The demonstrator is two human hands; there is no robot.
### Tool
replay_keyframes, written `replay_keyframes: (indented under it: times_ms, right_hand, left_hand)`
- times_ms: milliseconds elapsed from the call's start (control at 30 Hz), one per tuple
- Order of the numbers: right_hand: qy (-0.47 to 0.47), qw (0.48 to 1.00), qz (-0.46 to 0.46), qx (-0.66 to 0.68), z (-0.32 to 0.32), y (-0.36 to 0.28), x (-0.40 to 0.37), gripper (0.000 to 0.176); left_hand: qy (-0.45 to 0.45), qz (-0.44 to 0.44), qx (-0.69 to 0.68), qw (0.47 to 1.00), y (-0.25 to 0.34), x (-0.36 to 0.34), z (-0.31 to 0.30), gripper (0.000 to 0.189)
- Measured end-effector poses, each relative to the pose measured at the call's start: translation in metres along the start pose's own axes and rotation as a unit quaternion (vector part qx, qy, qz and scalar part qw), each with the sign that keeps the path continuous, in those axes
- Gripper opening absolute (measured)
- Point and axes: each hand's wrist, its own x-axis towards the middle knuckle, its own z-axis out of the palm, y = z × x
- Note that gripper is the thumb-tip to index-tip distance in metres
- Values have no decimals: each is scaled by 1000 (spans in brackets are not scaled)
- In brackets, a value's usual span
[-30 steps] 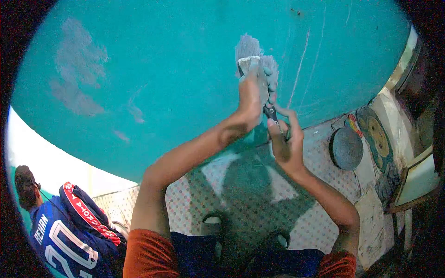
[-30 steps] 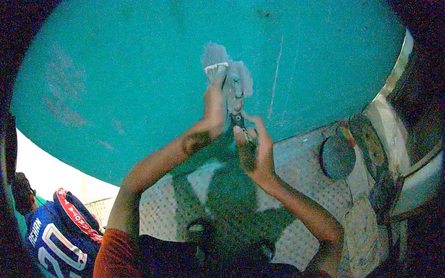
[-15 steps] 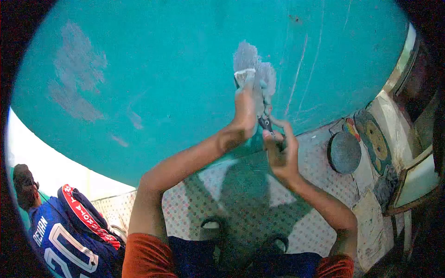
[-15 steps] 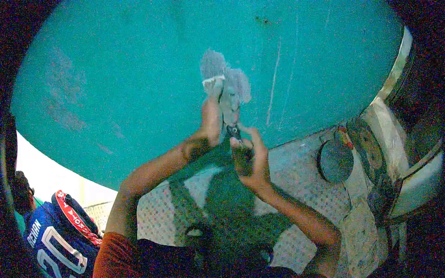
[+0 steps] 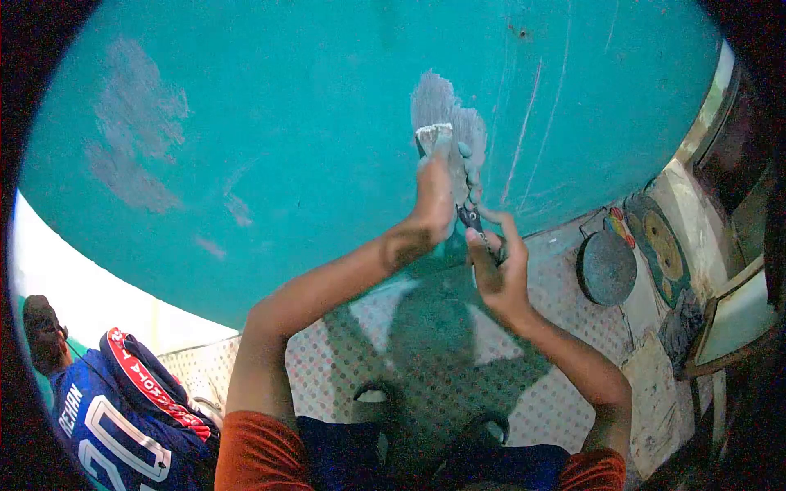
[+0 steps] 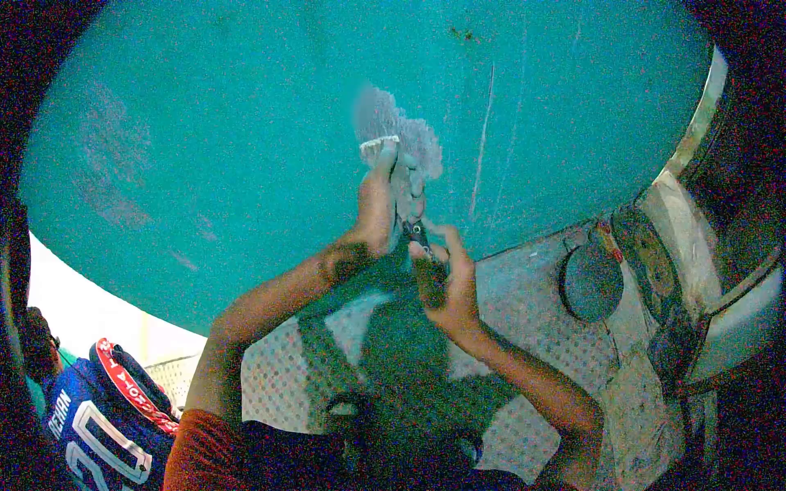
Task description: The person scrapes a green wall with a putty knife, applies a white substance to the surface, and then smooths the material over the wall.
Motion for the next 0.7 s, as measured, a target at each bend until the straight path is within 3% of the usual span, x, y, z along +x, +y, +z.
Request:
replay_keyframes:
  times_ms: [133,267,467,567,700]
  right_hand:
    - [8,1000,-19,-20,-9,-4,8,25]
    - [-6,1000,19,6,-12,8,3,26]
    - [1,1000,-25,-6,-7,-6,6,26]
    - [-10,999,50,7,-7,1,-1,27]
    - [3,997,-11,-75,-8,-14,12,30]
  left_hand:
    - [11,33,-7,999,4,7,15,38]
    - [18,3,-7,1000,-9,9,8,39]
    - [9,4,-20,1000,1,2,8,39]
    - [-1,-10,-18,1000,-7,3,-4,39]
    - [-17,25,-30,999,16,0,6,41]
